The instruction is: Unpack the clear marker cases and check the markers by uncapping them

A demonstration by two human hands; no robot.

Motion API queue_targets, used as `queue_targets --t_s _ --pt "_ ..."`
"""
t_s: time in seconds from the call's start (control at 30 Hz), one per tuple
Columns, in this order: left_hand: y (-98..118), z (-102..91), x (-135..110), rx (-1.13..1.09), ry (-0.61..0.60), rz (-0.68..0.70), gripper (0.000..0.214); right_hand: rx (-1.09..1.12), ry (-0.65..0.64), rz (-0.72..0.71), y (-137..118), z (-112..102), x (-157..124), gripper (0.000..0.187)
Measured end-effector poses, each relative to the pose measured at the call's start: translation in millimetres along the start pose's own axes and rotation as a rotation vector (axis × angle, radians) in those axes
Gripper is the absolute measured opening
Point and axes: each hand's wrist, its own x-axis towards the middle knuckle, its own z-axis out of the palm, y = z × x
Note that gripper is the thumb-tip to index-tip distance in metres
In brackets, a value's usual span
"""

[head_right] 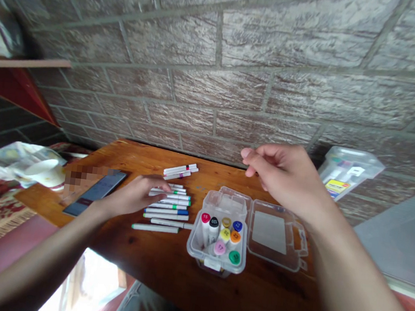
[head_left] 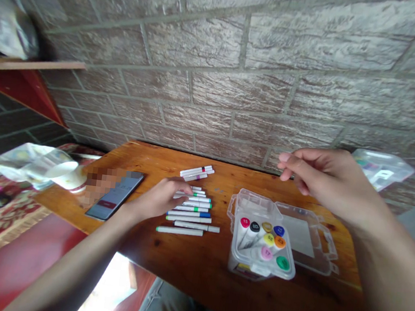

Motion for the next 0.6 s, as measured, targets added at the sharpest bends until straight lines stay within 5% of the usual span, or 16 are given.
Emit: queue_targets --t_s 0.6 --pt "-10.4 -3.3 2.7 0.003 -0.147 0.034 0.020 -0.038 -0.025 -0.012 1.4 4.9 3.8 0.052"
